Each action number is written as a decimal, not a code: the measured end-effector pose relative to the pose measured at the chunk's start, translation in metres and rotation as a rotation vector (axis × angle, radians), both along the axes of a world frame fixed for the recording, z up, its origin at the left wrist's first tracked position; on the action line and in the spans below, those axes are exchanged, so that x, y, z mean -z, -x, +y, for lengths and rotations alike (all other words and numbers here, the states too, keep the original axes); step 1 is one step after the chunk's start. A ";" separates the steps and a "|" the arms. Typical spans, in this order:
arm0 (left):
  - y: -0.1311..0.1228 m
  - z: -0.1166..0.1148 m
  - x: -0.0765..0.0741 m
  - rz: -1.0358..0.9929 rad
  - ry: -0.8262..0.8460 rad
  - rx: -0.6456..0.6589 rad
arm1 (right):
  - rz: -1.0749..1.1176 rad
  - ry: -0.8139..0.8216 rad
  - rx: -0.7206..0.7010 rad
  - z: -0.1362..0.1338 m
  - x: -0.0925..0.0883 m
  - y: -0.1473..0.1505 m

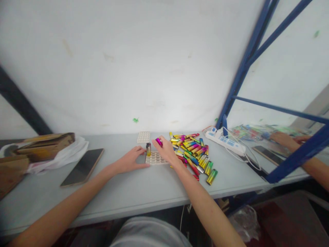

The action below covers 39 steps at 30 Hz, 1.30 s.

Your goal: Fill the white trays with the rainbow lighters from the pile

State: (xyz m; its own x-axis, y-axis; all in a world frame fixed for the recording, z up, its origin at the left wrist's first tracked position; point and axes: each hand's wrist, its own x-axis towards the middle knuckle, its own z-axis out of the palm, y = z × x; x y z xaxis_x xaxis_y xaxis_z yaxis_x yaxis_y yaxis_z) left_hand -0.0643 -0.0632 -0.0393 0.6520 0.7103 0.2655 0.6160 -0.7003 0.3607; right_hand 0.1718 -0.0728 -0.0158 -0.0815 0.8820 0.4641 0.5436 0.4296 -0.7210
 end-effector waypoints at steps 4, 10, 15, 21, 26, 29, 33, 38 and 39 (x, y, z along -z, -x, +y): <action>0.000 0.001 0.001 -0.013 -0.013 0.006 | -0.082 -0.027 -0.106 0.000 0.000 -0.005; 0.000 0.002 0.003 0.000 -0.010 -0.004 | -0.312 -0.139 -0.154 0.002 0.001 -0.011; 0.000 0.002 0.003 0.000 -0.024 -0.001 | -0.238 -0.037 -0.191 -0.002 0.000 -0.009; 0.000 0.002 0.003 0.004 -0.027 -0.007 | -0.288 0.002 -0.232 -0.002 0.002 -0.011; -0.001 0.000 0.001 -0.012 -0.017 0.009 | -0.536 -0.070 -0.182 -0.006 -0.002 -0.005; -0.001 -0.001 0.000 -0.012 -0.020 0.008 | -0.653 -0.100 -0.117 -0.012 -0.006 0.003; -0.001 0.000 0.000 -0.008 -0.008 -0.010 | -0.643 -0.080 -0.082 -0.012 -0.011 -0.003; 0.000 0.000 0.000 -0.001 -0.006 -0.006 | -0.612 -0.038 0.141 0.009 -0.011 -0.046; 0.000 0.000 0.000 0.002 -0.002 -0.010 | -0.630 -0.008 0.162 0.014 -0.009 -0.055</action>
State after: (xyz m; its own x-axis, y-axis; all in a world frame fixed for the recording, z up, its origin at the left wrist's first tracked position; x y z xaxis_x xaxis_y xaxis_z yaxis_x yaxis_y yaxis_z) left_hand -0.0640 -0.0631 -0.0392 0.6456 0.7162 0.2650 0.6237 -0.6948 0.3581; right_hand 0.2265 -0.0593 -0.0066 -0.2064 0.9028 0.3772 0.9198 0.3105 -0.2398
